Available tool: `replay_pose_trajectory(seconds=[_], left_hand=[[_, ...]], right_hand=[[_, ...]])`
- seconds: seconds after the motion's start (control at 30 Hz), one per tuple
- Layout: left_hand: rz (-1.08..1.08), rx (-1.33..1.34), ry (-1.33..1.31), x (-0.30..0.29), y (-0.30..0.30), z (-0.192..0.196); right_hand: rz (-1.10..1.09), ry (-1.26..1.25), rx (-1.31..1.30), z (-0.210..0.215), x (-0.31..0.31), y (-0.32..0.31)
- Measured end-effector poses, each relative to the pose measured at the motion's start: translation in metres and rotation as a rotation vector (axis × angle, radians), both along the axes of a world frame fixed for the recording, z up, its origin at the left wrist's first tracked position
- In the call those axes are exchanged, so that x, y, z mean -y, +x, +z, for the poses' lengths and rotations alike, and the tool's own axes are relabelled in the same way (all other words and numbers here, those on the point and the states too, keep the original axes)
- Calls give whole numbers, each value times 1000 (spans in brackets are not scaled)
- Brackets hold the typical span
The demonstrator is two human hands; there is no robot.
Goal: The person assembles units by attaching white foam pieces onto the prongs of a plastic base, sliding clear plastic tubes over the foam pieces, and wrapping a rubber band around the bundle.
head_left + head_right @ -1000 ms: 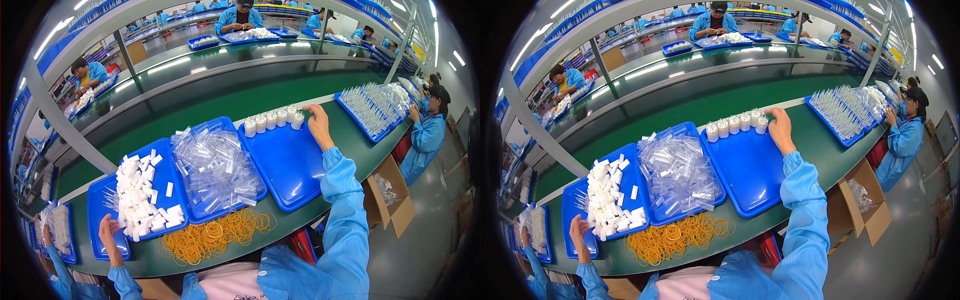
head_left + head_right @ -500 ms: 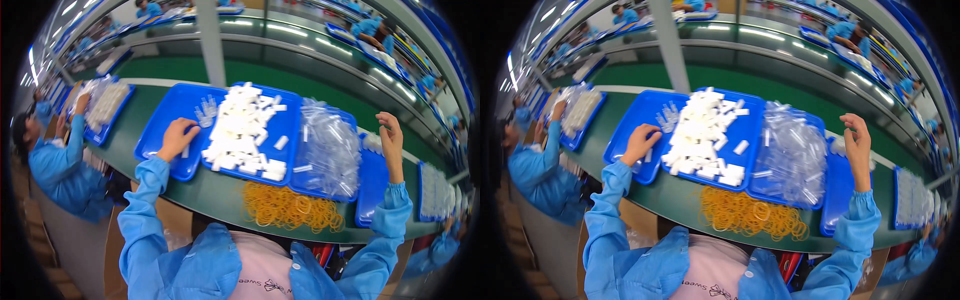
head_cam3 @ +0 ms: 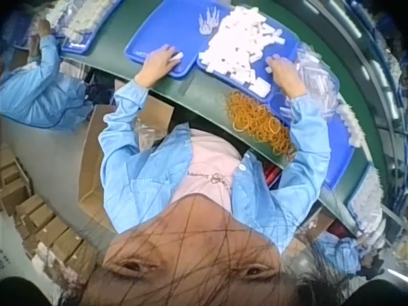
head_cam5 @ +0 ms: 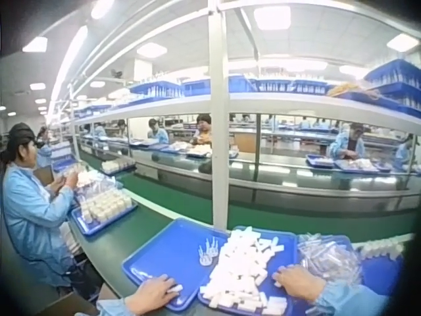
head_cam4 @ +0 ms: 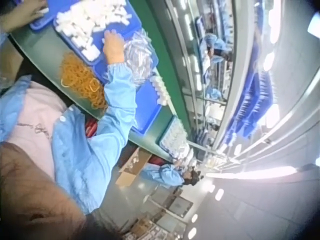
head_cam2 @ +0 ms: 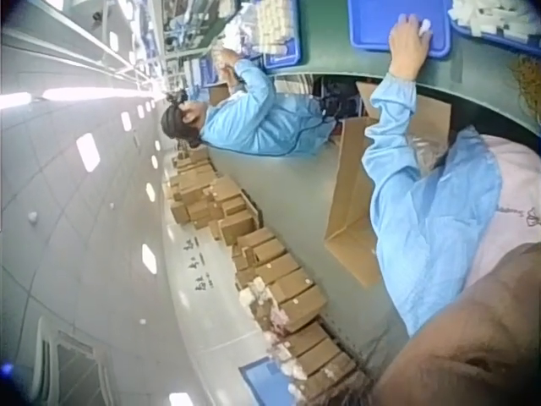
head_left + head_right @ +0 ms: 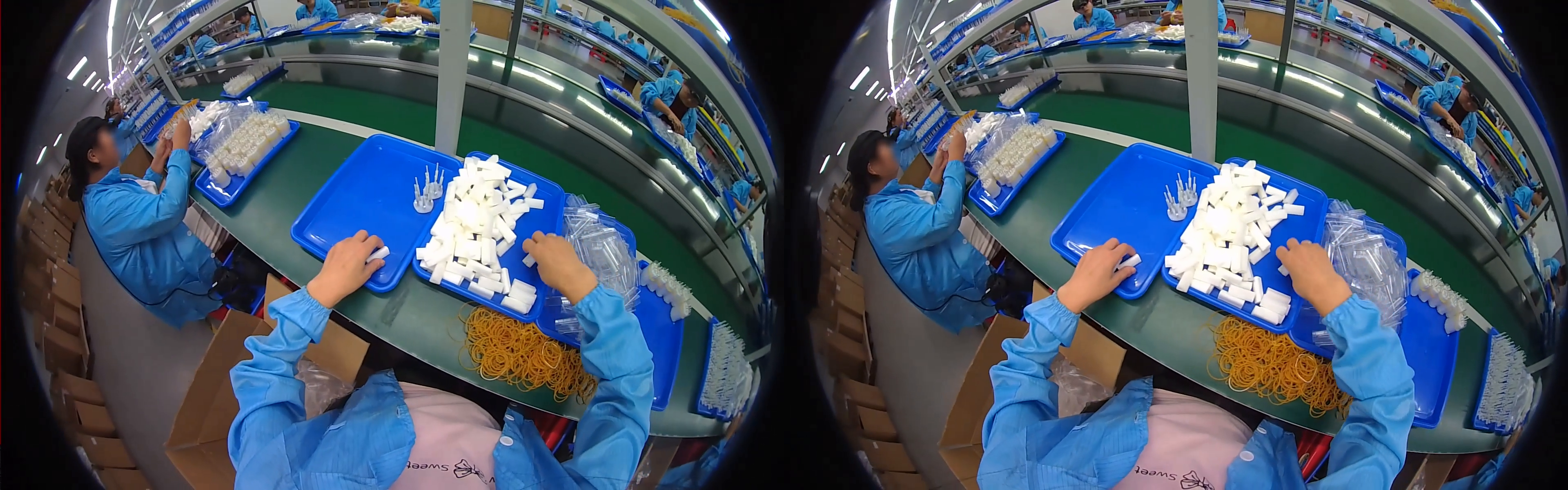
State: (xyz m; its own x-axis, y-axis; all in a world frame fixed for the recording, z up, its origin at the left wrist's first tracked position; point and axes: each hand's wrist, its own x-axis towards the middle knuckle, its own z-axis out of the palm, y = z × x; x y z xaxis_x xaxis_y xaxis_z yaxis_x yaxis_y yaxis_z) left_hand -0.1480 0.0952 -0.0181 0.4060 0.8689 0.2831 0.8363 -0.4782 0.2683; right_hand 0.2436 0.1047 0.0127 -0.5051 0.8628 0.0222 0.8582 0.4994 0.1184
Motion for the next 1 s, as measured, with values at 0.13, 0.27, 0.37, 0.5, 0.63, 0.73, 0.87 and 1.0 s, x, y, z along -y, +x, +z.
replay_pose_trajectory(seconds=[0.13,0.27,0.37,0.5,0.63,0.73,0.87,1.0], left_hand=[[-44,79,-65,-5,11,-4],[-65,364,-38,-1,47,11],[-210,642,44,5,84,25],[-446,711,-99,8,146,40],[-454,521,93,-13,176,43],[-312,573,-120,-50,163,41],[-78,304,-84,-91,120,24],[32,142,290,-113,94,-3]], right_hand=[[39,85,-23,-26,-4,-3],[5,145,-9,-12,0,-7],[-17,187,-98,20,16,-11],[22,231,-343,49,41,-8],[-5,163,-411,65,76,2],[-48,107,-587,76,115,22],[-265,-373,-1248,76,159,37],[-433,-764,-1929,63,174,37]])
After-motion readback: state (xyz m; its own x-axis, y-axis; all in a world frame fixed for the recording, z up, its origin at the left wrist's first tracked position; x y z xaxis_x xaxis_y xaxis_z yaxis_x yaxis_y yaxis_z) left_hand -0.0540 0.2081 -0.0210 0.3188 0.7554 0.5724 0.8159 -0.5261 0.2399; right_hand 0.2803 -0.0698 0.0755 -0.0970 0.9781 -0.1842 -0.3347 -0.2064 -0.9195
